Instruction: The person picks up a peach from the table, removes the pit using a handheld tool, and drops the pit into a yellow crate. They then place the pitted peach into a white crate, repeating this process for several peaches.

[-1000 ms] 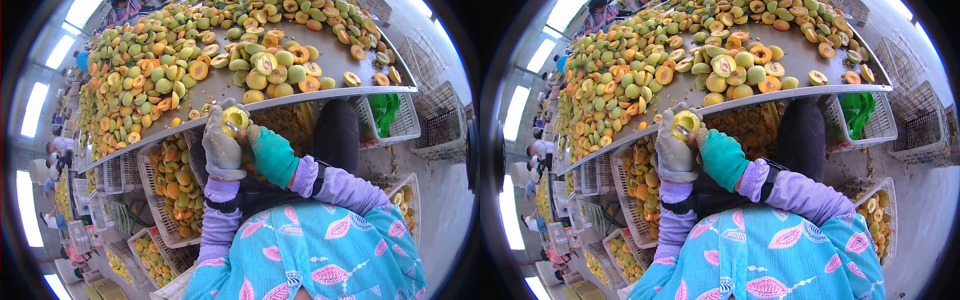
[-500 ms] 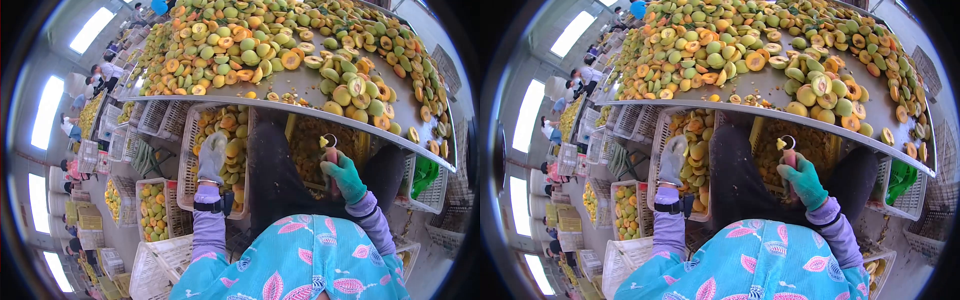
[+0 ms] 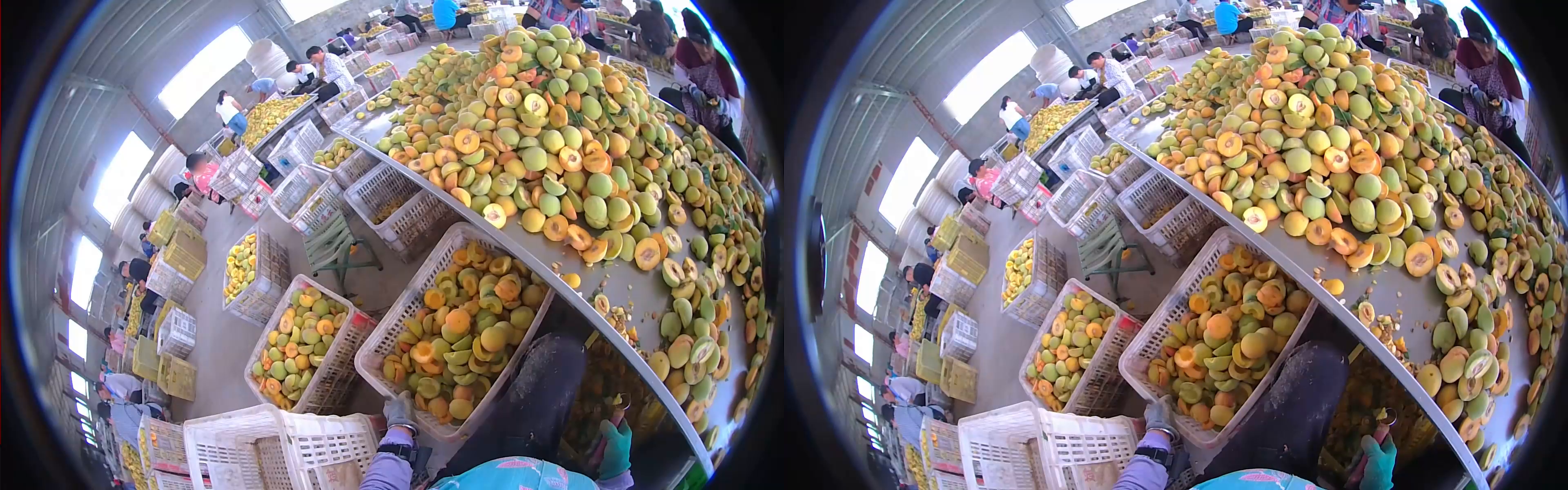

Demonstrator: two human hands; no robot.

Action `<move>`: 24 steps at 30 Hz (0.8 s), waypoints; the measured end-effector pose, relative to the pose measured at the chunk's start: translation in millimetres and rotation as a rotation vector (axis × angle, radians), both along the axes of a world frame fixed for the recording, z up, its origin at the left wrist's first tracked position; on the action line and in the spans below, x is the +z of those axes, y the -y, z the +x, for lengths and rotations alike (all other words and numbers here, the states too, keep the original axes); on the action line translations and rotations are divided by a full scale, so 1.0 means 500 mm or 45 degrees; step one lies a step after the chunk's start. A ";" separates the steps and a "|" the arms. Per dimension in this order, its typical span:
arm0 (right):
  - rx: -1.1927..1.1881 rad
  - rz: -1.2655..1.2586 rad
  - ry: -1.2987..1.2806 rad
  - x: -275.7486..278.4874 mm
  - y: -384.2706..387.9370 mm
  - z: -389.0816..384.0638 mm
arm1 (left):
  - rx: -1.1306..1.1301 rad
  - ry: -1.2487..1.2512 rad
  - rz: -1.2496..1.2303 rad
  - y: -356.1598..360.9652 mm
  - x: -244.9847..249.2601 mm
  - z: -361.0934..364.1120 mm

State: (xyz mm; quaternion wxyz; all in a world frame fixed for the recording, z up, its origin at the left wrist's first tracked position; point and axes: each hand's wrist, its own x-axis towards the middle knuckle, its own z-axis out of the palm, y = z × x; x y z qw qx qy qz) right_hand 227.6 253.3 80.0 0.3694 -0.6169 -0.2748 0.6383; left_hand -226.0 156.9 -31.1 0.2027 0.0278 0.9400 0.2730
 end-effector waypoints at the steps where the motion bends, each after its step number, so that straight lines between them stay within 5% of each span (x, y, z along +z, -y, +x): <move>1: 0.000 -0.030 -0.009 -0.012 0.004 0.008 | 0.060 0.104 0.082 -0.017 0.030 0.011; 3: -0.199 0.077 -0.173 -0.052 0.015 0.001 | 0.500 0.687 0.892 0.013 -0.032 -0.017; 6: -0.351 0.260 -0.208 -0.168 0.017 -0.013 | 0.457 0.810 0.768 -0.002 -0.024 -0.060; 8: -0.148 0.228 -0.046 -0.274 0.027 0.040 | -0.293 0.526 0.505 0.013 -0.019 -0.067; 9: -0.010 0.109 0.075 -0.222 0.029 0.027 | -0.825 0.047 0.159 -0.026 0.158 0.017; 11: -0.061 -0.183 -0.119 -0.129 0.026 -0.001 | -1.060 0.006 0.151 -0.032 0.199 0.034; 12: 0.267 0.113 0.392 -0.108 0.030 -0.002 | -0.359 0.591 0.612 -0.018 0.161 0.020; 13: 0.245 0.114 0.432 -0.104 0.022 -0.012 | 0.418 1.095 1.025 -0.027 0.114 -0.001; 15: -0.192 -0.166 0.083 -0.100 0.020 -0.026 | 0.413 0.936 0.873 -0.024 0.062 -0.010; 19: -0.220 -0.071 0.038 -0.101 -0.009 -0.033 | 0.475 1.012 0.771 -0.013 0.043 -0.044; 21: -0.187 -0.081 0.070 -0.091 -0.031 -0.029 | -1.050 0.081 0.031 0.013 0.067 -0.031; 22: -0.156 -0.091 0.112 -0.081 -0.010 -0.018 | -1.129 0.031 0.029 0.026 0.077 -0.029; 23: -0.174 -0.122 0.149 -0.072 0.003 -0.014 | -0.957 0.184 0.139 0.005 0.108 -0.011; 24: -0.123 -0.096 0.174 -0.068 -0.018 -0.020 | -0.558 0.539 0.455 0.019 0.040 -0.041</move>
